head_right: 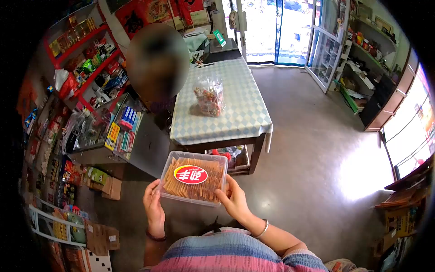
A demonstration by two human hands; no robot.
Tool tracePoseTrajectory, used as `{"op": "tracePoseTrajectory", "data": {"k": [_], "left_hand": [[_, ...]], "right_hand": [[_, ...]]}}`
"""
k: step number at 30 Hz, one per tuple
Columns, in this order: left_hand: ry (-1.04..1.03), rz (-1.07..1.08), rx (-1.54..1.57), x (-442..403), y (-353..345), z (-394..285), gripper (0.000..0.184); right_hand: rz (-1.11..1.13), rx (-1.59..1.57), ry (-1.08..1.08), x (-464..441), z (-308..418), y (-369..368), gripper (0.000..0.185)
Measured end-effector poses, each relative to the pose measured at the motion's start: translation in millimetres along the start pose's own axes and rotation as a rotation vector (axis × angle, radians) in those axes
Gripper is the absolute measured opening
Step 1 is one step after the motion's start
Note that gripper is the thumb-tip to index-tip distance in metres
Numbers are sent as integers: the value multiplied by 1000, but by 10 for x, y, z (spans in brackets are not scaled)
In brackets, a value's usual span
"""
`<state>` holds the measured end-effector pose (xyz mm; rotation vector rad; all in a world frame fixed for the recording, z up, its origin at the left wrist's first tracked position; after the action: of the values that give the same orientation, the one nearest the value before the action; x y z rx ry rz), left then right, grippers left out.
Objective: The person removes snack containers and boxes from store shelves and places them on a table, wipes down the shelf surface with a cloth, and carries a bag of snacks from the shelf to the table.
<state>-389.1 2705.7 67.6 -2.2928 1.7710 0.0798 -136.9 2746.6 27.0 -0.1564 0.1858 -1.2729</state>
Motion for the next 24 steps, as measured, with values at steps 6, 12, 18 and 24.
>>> {"op": "tracePoseTrajectory", "data": {"k": [6,12,18,24], "left_hand": [[-23,-3,34,-1126,203,257,33],[3,57,76,-2528,504,586,29],[-94,246,96,-3810,582,942,39],[-28,297,-48,-4361,305,1808,46]], "right_hand": [[-6,173,83,-1121,-119,-70,59],[-120,319,122,-2130,-165,-378,60],[-309,384,153,-2932,-600,-591,67],[-290,452,43,-3297,-706,-509,59]]}}
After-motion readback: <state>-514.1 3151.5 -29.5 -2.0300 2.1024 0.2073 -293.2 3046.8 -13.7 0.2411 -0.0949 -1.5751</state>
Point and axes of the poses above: each hand's wrist, its own x-axis away from the middle knuckle, its own y-axis out of the back of the hand, z = x × y, the point moved 3 cm from there along -x, towards the middle knuckle, and after that the axes turned 8 degrees about z, right-handed, at the moved point
